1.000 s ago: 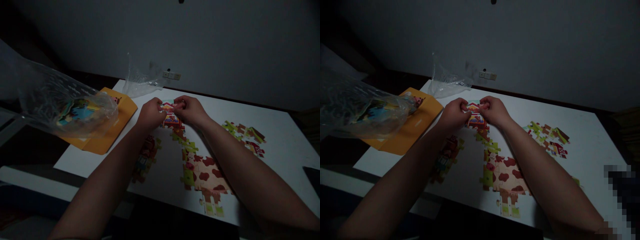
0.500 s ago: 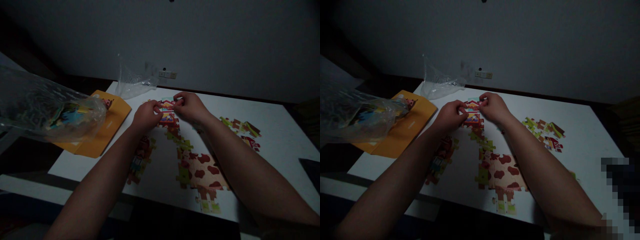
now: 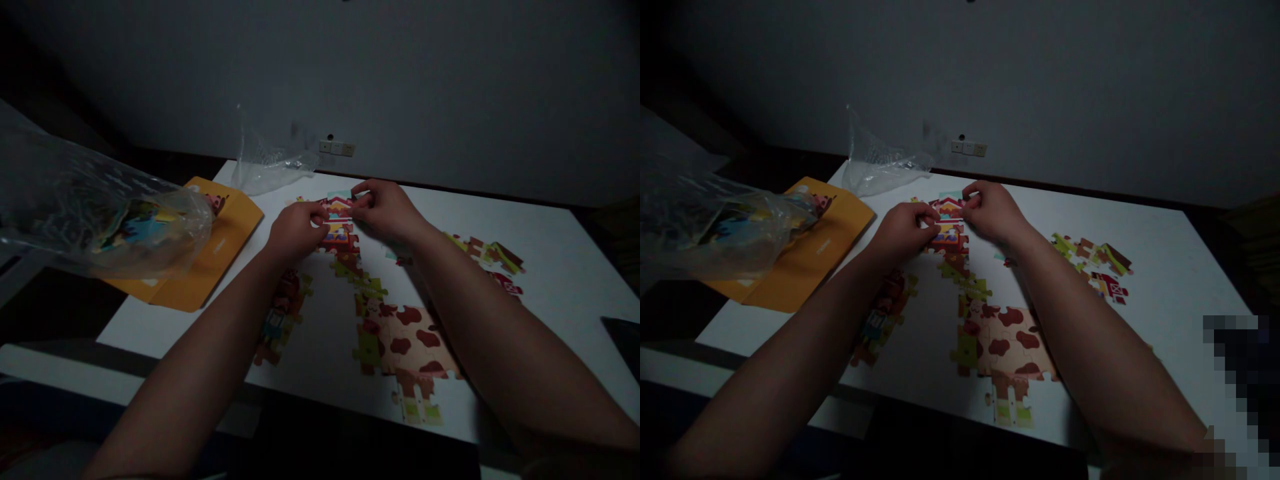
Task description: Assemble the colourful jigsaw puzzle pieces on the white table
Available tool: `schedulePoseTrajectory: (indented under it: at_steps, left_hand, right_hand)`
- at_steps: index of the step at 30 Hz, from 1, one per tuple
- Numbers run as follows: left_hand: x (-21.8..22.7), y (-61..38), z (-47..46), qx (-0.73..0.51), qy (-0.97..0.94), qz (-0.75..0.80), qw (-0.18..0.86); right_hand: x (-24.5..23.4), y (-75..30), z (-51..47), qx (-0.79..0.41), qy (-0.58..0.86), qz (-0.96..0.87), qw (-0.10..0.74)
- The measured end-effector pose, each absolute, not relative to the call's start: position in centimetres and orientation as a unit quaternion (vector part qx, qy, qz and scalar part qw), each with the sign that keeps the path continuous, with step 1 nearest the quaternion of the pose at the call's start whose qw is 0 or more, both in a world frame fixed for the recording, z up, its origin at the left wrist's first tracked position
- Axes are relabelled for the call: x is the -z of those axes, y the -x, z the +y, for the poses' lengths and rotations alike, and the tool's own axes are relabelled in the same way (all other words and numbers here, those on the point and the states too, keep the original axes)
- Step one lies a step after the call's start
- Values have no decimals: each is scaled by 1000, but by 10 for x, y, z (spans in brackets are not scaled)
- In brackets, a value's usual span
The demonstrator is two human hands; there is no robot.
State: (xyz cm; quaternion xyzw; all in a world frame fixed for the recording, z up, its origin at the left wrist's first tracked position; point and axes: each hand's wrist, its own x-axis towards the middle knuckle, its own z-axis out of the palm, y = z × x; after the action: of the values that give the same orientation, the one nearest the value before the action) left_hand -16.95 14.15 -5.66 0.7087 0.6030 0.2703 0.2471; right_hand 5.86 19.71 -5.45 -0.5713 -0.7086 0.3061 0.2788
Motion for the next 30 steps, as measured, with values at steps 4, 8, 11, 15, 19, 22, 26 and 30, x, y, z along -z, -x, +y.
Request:
schedulePoseTrajectory:
  at_steps: [4, 8, 11, 15, 19, 22, 26, 30]
  left_hand:
    - [56, 167, 141, -250, -734, 593, 217]
    - [60, 165, 142, -245, -755, 573, 204]
    - [64, 163, 145, -239, -777, 549, 192]
    - [66, 160, 148, -233, -789, 541, 177]
    - [65, 158, 148, -225, -787, 549, 168]
    - [63, 157, 146, -216, -785, 557, 163]
    - [61, 156, 142, -214, -787, 558, 151]
    - [58, 154, 140, -204, -790, 559, 147]
  right_hand:
    - [53, -66, 201, -305, 578, -709, 264]
    - [53, -71, 202, -302, 574, -718, 253]
    - [50, -73, 202, -296, 563, -730, 247]
    - [44, -76, 200, -292, 556, -743, 233]
    - [39, -76, 198, -279, 551, -756, 219]
    - [37, -75, 196, -264, 545, -765, 219]
    - [37, -74, 194, -250, 541, -771, 223]
    - [41, -75, 194, -242, 526, -777, 244]
